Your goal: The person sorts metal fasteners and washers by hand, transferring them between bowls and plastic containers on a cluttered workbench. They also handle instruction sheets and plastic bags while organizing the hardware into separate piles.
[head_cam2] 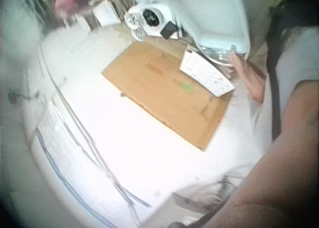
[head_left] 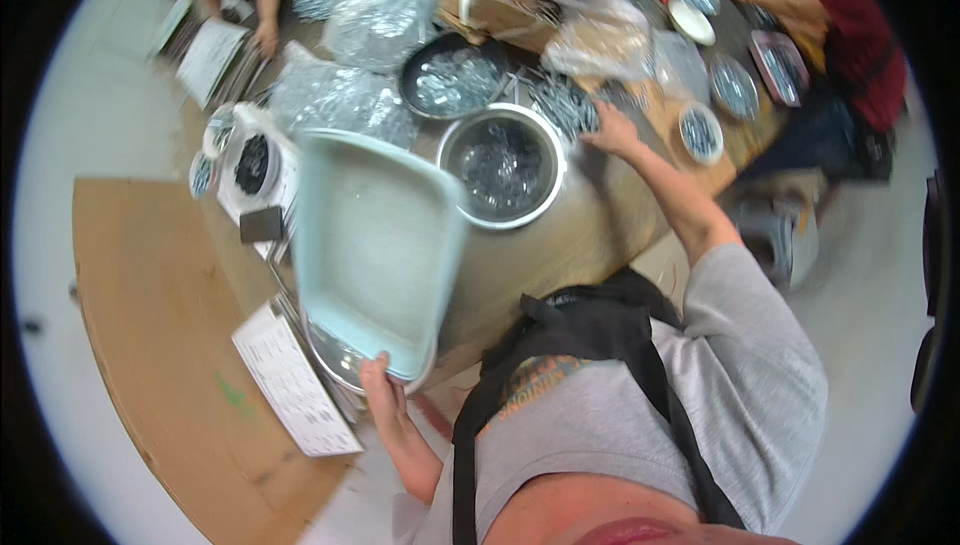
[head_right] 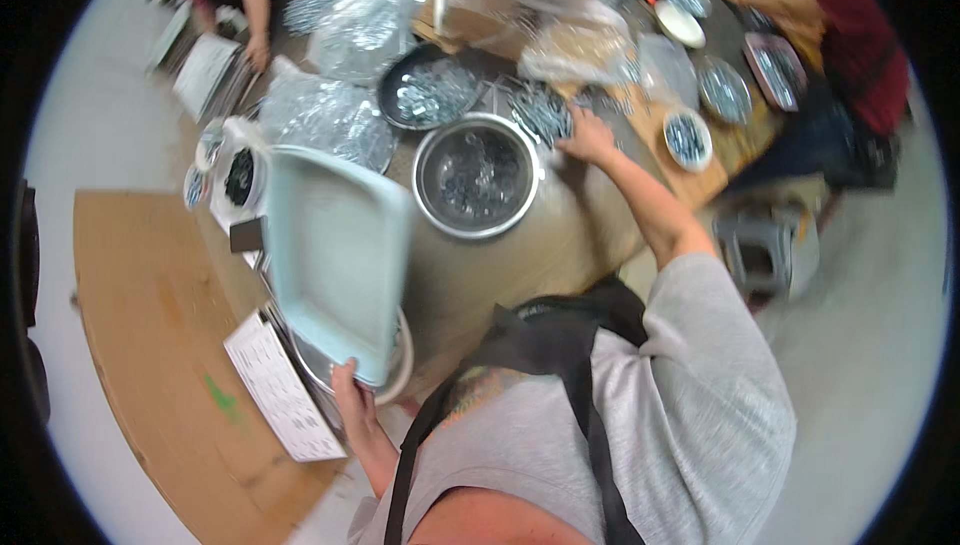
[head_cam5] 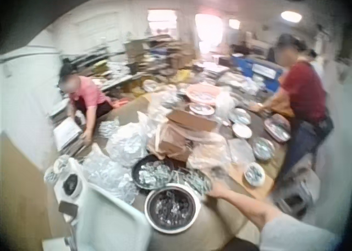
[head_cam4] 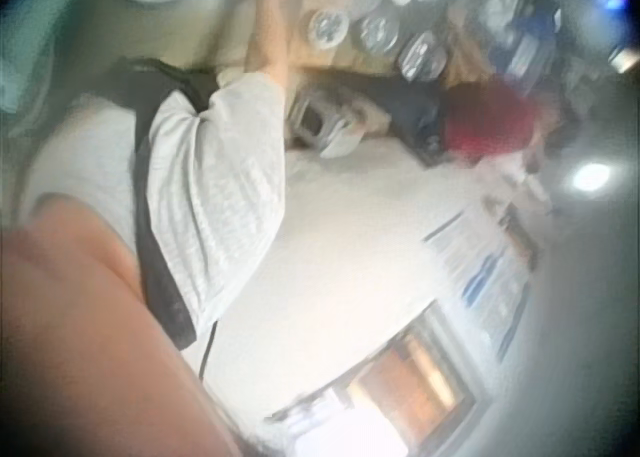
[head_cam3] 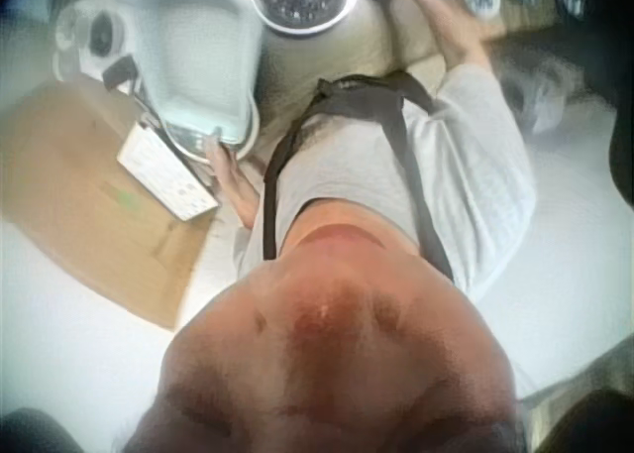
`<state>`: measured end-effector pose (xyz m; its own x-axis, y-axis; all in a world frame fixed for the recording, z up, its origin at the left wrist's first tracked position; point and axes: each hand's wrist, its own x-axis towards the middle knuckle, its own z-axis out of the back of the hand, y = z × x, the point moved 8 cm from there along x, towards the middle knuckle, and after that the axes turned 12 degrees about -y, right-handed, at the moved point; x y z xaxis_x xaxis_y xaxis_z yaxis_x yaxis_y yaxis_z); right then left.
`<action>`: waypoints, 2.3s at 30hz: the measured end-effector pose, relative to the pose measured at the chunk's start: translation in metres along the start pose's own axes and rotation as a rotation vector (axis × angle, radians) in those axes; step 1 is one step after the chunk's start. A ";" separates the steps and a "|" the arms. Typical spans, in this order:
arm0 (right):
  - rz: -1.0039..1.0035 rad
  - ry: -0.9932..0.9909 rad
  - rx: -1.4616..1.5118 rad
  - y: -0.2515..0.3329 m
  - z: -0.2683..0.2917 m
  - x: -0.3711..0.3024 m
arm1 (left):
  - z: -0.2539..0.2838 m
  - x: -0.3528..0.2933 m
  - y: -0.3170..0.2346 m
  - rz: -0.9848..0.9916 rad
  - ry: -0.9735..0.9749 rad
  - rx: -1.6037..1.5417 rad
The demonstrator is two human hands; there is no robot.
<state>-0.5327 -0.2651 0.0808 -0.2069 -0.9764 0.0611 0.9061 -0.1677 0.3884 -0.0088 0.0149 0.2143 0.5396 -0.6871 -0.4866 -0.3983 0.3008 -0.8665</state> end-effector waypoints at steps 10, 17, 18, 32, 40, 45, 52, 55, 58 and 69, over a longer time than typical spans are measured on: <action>0.389 0.259 -0.338 0.038 -0.029 0.075 | -0.021 -0.164 0.193 0.110 -0.162 0.532; 0.534 0.326 -0.233 0.072 -0.043 0.077 | -0.066 -0.138 0.268 0.003 0.024 0.601; 0.520 0.391 -0.258 0.071 -0.048 0.074 | -0.080 -0.130 0.272 -0.029 0.066 0.611; 0.684 0.357 -0.243 0.058 -0.063 0.083 | -0.190 -0.097 0.254 -0.324 -0.346 0.888; 0.672 0.348 -0.199 0.060 -0.068 0.087 | -0.363 -0.054 0.195 -0.476 0.080 0.641; 0.763 0.102 -0.039 0.043 -0.060 0.080 | -0.434 0.016 0.241 0.192 0.200 0.224; 0.686 0.248 -0.130 0.046 -0.073 0.098 | -0.466 0.004 0.262 0.364 0.340 0.231; 0.605 0.385 -0.049 0.058 -0.047 0.101 | -0.430 -0.010 0.271 0.410 0.224 0.198; 0.737 0.336 0.031 0.072 0.002 0.069 | -0.382 -0.018 0.274 0.413 0.108 0.179; 0.476 0.741 0.275 0.021 0.015 -0.068 | -0.445 0.032 0.134 -0.941 0.085 0.946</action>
<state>-0.5047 -0.2000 0.0987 0.5401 -0.7875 -0.2968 0.6960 0.2196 0.6837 -0.3746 -0.2615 0.1323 0.2616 -0.9130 0.3132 0.7797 0.0086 -0.6261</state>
